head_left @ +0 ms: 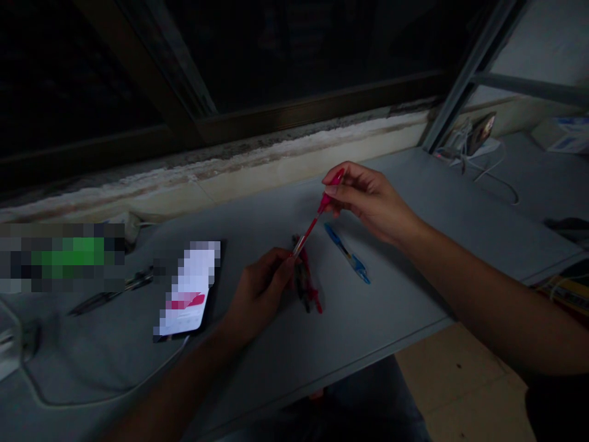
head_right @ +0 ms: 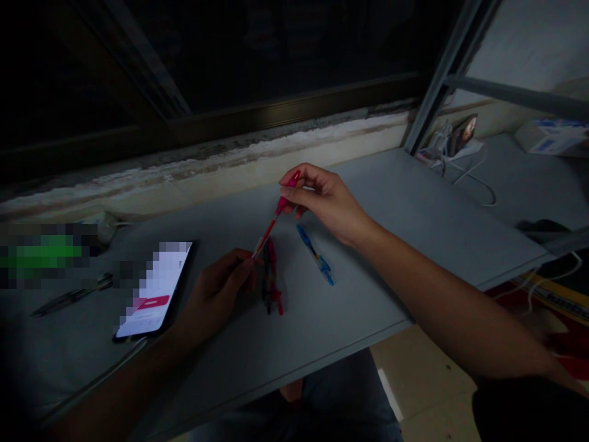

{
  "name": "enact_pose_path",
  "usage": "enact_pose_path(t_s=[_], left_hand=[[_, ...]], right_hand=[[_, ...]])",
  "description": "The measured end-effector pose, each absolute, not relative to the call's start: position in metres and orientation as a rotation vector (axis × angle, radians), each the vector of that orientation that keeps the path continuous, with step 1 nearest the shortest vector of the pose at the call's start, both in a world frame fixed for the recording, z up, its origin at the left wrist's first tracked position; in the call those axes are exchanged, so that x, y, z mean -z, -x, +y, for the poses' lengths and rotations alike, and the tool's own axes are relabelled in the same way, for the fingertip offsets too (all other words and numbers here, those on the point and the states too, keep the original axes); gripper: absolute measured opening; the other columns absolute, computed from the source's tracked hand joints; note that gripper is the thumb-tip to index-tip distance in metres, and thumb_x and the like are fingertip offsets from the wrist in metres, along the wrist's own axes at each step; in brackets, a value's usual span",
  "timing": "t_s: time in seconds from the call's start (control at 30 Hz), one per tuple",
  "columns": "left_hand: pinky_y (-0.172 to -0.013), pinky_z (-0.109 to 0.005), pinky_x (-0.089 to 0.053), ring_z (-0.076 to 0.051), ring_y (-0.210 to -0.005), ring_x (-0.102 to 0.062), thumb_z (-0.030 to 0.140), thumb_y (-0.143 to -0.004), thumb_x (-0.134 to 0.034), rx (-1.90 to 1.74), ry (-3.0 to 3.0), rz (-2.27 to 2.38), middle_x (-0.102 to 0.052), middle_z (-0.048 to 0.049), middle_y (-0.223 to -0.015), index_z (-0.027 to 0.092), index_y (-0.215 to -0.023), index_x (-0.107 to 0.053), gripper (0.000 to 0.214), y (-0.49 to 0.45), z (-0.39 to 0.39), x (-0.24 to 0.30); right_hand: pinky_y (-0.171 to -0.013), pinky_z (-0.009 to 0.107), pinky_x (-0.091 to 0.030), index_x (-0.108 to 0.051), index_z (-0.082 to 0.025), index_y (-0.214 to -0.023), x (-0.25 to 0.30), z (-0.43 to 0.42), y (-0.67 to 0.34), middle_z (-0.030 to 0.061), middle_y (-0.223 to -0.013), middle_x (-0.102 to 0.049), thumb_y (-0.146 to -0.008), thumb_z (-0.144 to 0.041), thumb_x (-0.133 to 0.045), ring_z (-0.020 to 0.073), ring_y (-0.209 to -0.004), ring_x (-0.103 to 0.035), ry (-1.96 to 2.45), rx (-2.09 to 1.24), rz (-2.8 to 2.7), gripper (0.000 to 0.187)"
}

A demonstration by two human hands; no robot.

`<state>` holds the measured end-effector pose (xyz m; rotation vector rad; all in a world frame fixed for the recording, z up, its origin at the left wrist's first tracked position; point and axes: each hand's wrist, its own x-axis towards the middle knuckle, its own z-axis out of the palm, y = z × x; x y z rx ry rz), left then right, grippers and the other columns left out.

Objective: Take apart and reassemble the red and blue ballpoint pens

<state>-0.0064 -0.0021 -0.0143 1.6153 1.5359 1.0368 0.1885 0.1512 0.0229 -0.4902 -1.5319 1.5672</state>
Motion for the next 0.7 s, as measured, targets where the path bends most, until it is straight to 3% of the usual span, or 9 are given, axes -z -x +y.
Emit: enact_pose_path(t_s=[0.23,0.43,0.53,0.63,0.7], left_hand=[[-0.056,-0.025,-0.039,-0.012,-0.059,-0.051,0.042,-0.106,-0.047,-1.014,-1.621,1.538,-0.057,0.0026,-0.067,0.017,-0.098,-0.065,0.032,0.0071,-0.0028,0.0169],[-0.055,-0.025,-0.039,-0.012,-0.058,-0.053,0.041,-0.105,-0.048,-1.020,-1.657,1.601,-0.058,0.0028,-0.066,0.016,-0.101,-0.067,0.031,0.0075,-0.0036,0.0158],[-0.053,-0.024,-0.039,-0.012,-0.057,-0.053,0.039,-0.104,-0.051,-1.033,-1.655,1.630,-0.058,0.0030,-0.065,0.016,-0.101,-0.068,0.029,0.0069,-0.0036,0.0149],[-0.054,-0.024,-0.039,-0.012,-0.057,-0.053,0.037,-0.102,-0.054,-1.064,-1.670,1.645,-0.058,0.0028,-0.066,0.016,-0.102,-0.070,0.025,0.0052,-0.0037,0.0143],[-0.054,-0.024,-0.039,-0.012,-0.057,-0.053,0.036,-0.102,-0.054,-1.086,-1.672,1.651,-0.058,0.0028,-0.065,0.016,-0.101,-0.070,0.026,0.0045,-0.0035,0.0144]], right_hand=[[-0.065,0.025,-0.054,-0.069,-0.020,-0.092,-0.0155,0.1488,-0.1866,0.0016,-0.086,-0.073,-0.077,-0.035,-0.088,0.0133,-0.076,-0.067,0.446,-1.699,-1.737,0.029],[-0.066,0.025,-0.055,-0.069,-0.016,-0.087,-0.0139,0.1487,-0.1841,0.0007,-0.077,-0.073,-0.072,-0.040,-0.090,0.0111,-0.066,-0.065,0.496,-1.694,-1.807,0.035],[-0.054,0.022,-0.046,-0.064,-0.016,-0.073,-0.0149,0.1474,-0.1855,-0.0011,-0.063,-0.066,-0.073,-0.048,-0.087,0.0092,-0.055,-0.058,0.620,-1.601,-1.912,0.040],[-0.044,0.022,-0.030,-0.055,-0.017,-0.058,-0.0184,0.1465,-0.1902,-0.0046,-0.045,-0.049,-0.085,-0.057,-0.074,0.0060,-0.042,-0.041,0.790,-1.421,-2.133,0.053],[-0.044,0.023,-0.031,-0.058,-0.016,-0.061,-0.0210,0.1468,-0.1931,-0.0037,-0.046,-0.049,-0.091,-0.060,-0.066,0.0069,-0.042,-0.042,0.808,-1.374,-2.233,0.054]])
